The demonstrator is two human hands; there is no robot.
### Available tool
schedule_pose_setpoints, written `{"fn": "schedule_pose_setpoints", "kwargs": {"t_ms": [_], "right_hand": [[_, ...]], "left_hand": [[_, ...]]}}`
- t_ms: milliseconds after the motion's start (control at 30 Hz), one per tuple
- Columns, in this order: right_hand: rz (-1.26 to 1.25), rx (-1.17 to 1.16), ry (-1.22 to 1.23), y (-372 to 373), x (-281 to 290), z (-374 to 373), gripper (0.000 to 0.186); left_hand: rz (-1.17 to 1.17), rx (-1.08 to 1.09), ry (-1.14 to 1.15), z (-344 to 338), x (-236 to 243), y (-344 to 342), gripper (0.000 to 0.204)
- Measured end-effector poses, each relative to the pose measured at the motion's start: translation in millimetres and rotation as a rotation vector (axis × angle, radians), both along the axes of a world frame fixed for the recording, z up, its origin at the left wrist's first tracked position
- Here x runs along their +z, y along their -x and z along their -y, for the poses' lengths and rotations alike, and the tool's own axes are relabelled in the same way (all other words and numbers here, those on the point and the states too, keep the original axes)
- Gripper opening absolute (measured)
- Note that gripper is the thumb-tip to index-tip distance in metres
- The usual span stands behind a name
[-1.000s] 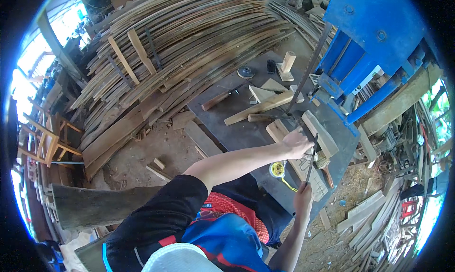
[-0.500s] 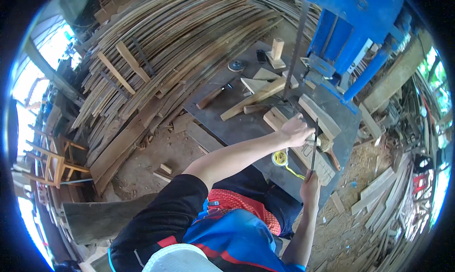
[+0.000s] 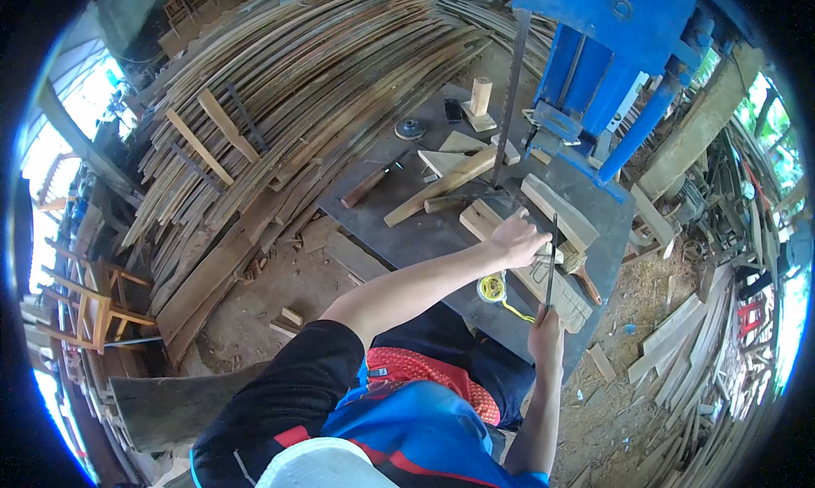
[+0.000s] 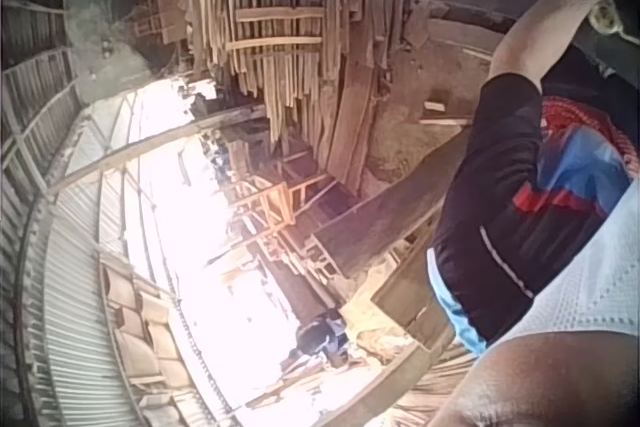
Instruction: The person uses a hand saw to cut a small piece of wood on a workbench. They then use a chisel and a wooden mallet to carve and shape the wood piece, repeatedly striking the chisel to remove material.
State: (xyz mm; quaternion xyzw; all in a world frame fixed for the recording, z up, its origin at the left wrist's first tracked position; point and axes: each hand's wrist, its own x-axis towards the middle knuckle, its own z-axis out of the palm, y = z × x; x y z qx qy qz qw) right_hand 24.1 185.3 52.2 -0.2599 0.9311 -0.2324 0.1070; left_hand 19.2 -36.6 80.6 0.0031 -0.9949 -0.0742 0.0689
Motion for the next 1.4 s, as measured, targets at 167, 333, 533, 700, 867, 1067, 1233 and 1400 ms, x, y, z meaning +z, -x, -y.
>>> {"fn": "schedule_pose_setpoints", "kwargs": {"t_ms": [167,333,533,700,867,1067,1233,1400], "right_hand": [[-0.065,0.062,0.125,51.4,-3.0,41.8,0.041],[-0.031,-0.012,0.095,30.5,-20.8,15.7,0.041],[-0.027,-0.008,0.047,29.6,-19.5,11.7,0.04],[-0.014,-0.029,0.009,50.5,-13.4,29.9,0.037],[0.04,-0.008,0.047,11.8,-12.9,-23.3,0.037],[0.056,0.036,0.058,37.0,28.1,20.6,0.036],[0.038,-0.015,0.106,40.2,9.0,19.2,0.035],[0.062,-0.061,0.149,-12.5,17.6,-35.0,0.03]], "left_hand": [[-0.027,0.005,0.009,-0.3,-2.9,7.1,0.035],[0.042,0.071,-0.017,1.2,1.6,9.0,0.034],[-0.038,-0.02,0.011,-4.9,-3.6,-2.5,0.034],[0.062,0.034,0.011,-8.1,1.0,13.1,0.044],[-0.055,-0.003,0.044,-2.3,-4.5,8.8,0.043],[-0.008,0.0,0.062,-10.0,4.0,7.5,0.044],[-0.037,0.035,0.083,-9.2,5.0,13.3,0.048],[-0.007,-0.001,0.065,-7.6,-0.8,18.1,0.041]]}}
